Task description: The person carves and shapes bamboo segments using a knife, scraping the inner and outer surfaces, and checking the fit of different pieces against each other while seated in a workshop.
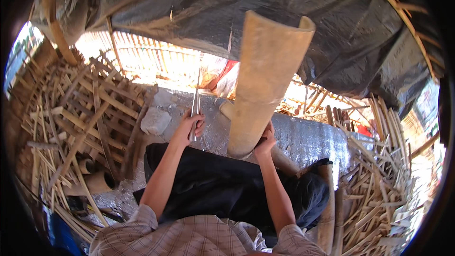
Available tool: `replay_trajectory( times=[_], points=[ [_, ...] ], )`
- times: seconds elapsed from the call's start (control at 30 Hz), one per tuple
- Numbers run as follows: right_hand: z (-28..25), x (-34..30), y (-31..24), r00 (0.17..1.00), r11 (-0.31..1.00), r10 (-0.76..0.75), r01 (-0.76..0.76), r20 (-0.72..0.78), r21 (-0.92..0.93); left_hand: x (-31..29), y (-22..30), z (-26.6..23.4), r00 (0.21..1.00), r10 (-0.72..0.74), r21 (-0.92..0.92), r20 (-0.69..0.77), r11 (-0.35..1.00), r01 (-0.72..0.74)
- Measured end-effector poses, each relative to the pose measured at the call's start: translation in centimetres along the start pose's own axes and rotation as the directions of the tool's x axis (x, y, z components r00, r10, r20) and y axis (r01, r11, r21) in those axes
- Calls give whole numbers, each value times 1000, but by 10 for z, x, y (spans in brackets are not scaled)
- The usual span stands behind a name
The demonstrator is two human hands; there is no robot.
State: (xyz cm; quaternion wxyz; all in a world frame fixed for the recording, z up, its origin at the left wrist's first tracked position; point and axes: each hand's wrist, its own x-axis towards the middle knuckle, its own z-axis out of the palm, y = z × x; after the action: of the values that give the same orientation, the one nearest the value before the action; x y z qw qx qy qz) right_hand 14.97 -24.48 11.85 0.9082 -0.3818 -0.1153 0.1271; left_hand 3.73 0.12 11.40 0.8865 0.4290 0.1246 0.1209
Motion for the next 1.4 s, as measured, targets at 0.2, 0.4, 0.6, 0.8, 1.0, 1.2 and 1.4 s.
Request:
replay_trajectory(
  times=[0.2, 0.4, 0.6, 0.8, 1.0, 1.2, 1.4],
  points=[
    [-69, 25, 83, 979, 982, -107, 76, -174, -176, -60, 35, 70, 983, 122, -103, 136, 989, -109],
    [-116, 28, 136, 908, 905, -231, 68, -350, -420, -125, 71, 123, 877, 62, -343, 476, 932, 120],
    [-113, 38, 143, 932, 968, -118, 30, -342, -251, -138, 89, 132, 726, 36, -509, 687, 737, 445],
    [-98, 30, 154, 891, 973, -147, 53, -430, -223, -142, 117, 150, 708, -134, -293, 694, 845, 448],
    [-143, 62, 156, 925, 934, -228, 120, -304, -336, -123, 129, 184, 605, -241, -136, 759, 850, 509],
    [-112, 42, 149, 902, 930, -217, 74, -374, -361, -126, 119, 193, 758, -189, -107, 624, 941, 322],
    [-115, 50, 134, 850, 932, -269, 110, -452, -347, -135, 106, 216, 941, 219, 506, 260, 799, -326]
  ],
)
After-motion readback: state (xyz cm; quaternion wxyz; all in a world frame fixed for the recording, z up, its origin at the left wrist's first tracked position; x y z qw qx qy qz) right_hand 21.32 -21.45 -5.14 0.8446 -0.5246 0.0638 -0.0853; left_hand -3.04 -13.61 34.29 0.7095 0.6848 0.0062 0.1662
